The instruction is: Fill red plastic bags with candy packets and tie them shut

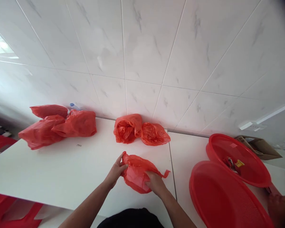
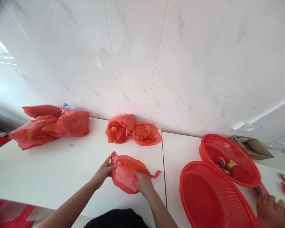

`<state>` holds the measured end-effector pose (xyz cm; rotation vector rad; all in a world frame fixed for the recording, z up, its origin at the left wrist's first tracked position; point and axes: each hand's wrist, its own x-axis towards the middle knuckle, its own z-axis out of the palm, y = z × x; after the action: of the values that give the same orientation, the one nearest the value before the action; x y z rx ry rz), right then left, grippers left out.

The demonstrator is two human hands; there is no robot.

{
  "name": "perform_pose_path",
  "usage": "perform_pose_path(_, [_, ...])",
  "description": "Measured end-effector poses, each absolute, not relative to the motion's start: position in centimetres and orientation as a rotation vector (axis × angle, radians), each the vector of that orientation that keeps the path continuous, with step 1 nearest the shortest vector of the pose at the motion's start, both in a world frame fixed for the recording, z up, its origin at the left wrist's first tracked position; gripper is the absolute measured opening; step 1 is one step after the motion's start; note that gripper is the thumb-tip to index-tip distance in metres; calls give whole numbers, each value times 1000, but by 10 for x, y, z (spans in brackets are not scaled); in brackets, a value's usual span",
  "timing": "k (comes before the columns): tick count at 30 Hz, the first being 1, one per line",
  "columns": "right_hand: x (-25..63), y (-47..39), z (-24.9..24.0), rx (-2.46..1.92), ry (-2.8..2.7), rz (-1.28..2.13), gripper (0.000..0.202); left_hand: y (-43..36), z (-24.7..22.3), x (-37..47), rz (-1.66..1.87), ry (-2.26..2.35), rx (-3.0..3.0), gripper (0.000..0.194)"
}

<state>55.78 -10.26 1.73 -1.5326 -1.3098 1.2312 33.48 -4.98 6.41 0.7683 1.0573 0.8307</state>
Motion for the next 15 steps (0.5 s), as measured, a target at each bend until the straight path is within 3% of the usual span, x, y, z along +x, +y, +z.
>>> perform_pose_path(4, [571,-107,54,-1567,-1501,959,27,-46,77,339,822,1031,774,90])
perform_pose_path(8, [631,-129,59,-1891,-1376,410,31,-44,84,344,874,1113,666,85])
perform_pose_path(11, [685,-159,39,-2223,-1172,106,52,-42,85,345,907,1151,613,82])
perform_pose_path(15, [717,-196,9,-2378,-988,424,83,-38,80,346,894,1193,611,83])
